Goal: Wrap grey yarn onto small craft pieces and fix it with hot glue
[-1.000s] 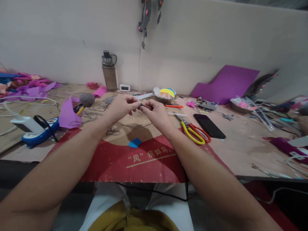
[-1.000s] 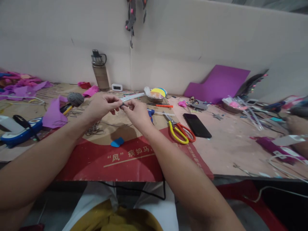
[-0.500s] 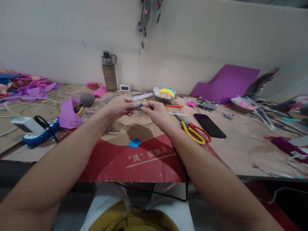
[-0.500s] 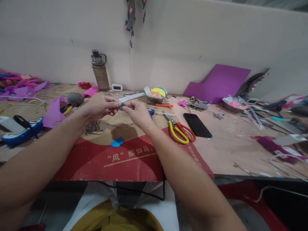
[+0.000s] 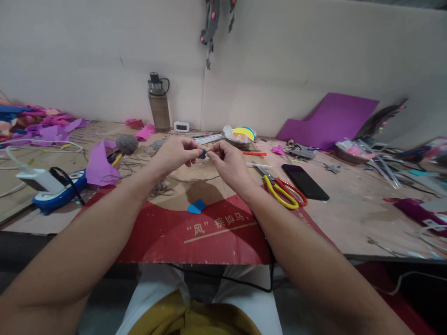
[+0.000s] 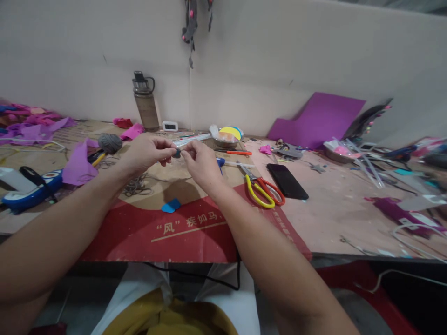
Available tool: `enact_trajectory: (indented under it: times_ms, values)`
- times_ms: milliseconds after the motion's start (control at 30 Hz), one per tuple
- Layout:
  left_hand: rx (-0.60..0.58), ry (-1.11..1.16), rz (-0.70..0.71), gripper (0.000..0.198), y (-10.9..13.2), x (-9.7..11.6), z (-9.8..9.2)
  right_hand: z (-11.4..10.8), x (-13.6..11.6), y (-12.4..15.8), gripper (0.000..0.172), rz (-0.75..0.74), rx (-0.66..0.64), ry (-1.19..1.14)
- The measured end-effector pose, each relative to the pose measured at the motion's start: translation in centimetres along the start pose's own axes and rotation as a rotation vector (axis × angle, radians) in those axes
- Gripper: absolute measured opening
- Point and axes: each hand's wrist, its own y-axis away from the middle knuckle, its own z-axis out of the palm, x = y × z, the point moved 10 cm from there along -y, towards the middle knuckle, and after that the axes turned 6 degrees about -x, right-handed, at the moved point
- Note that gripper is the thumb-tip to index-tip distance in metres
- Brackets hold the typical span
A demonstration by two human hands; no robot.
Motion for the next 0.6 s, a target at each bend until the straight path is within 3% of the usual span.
enact_trajectory:
  times_ms: [233, 500, 600]
  values:
    - [-0.046, -0.043, 0.028, 0.006, 0.0, 0.1, 0.6, -0.7, -0.7, 0.3, 0.017, -0.016, 0.058, 0.031]
    - [-0.127, -0.006, 0.035, 0.010, -0.1, -0.1, 1.3, -0.8, -0.4, 0.2, 0.019, 0.013, 0.068, 0.060]
    - [-0.102, 0.006, 0.020, 0.011, -0.2, -0.4, 1.1, -0.9, -0.2, 0.2, 0.018, 0.012, 0.083, 0.047]
